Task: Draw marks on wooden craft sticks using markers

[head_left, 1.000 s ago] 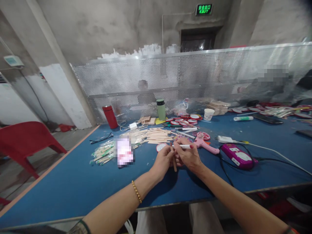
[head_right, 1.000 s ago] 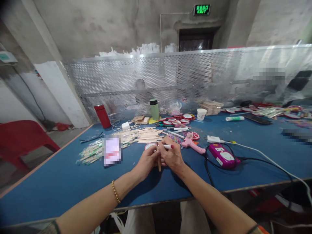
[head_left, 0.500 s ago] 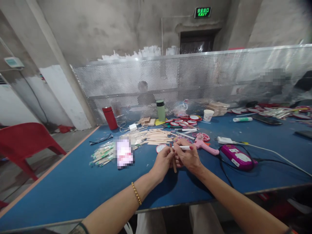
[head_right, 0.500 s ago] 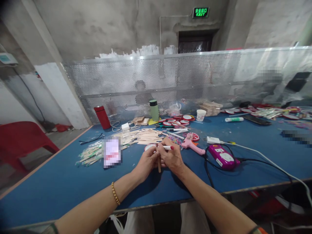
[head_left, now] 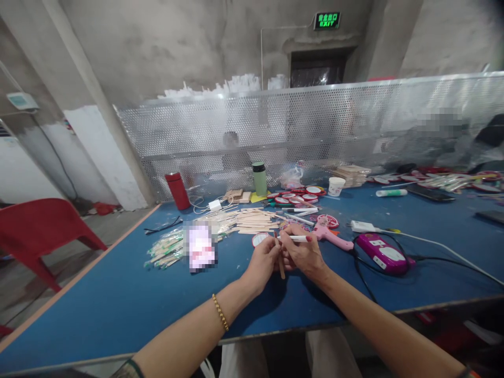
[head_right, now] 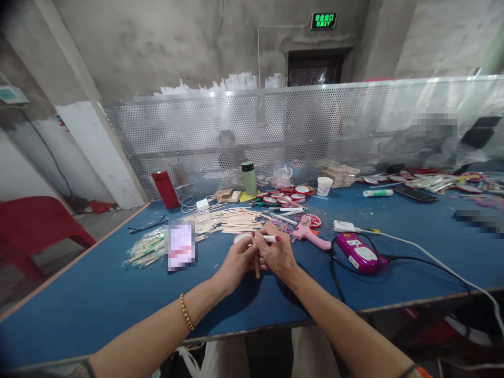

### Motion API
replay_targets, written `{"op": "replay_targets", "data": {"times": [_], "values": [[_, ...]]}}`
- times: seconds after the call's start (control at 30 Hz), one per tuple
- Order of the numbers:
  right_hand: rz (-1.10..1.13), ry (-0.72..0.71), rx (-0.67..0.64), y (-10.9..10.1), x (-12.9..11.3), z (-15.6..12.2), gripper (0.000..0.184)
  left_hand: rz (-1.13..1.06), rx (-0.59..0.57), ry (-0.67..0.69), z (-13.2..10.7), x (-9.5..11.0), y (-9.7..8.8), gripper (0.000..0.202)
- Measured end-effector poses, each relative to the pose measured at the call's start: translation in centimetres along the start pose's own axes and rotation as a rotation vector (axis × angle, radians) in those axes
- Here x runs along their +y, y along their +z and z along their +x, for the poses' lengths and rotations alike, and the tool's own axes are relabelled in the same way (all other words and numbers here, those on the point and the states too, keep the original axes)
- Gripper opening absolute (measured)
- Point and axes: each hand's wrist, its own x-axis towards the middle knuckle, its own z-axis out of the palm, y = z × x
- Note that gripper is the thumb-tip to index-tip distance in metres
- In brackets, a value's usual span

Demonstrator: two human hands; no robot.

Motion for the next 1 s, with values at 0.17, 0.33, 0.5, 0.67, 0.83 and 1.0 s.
{"op": "replay_targets", "data": {"times": [0.17, 0.33, 0.5, 0.67, 0.83, 1.0], "values": [[0.023, 0.008, 0.022, -0.12, -0.09, -0.07, 0.028, 0.001, -0.002, 0.008, 0.13, -0.21, -0.21, 0.047], [0.073, 0.023, 0.022, 0.15, 0.14, -0.12, 0.027, 0.002, -0.009, 0.008, 0.15, -0.16, -0.19, 0.048], [0.055, 0.013, 0.001, 0.28, 0.28, -0.11, 0.027, 0.012, -0.003, 0.001, 0.05, -0.02, -0.03, 0.050], [0.057, 0.003, -0.010, 0.09, 0.00, -0.06, 0.026, 0.012, -0.003, 0.008, 0.00, -0.02, 0.01, 0.052], [0.057, -0.005, -0.022, -0.06, -0.32, 0.02, 0.026, 0.013, -0.003, 0.000, 0.03, -0.01, 0.02, 0.054], [0.060, -0.037, -0.009, -0.20, -0.66, 0.06, 0.027, 0.021, -0.003, 0.007, 0.14, -0.05, -0.11, 0.052]]}}
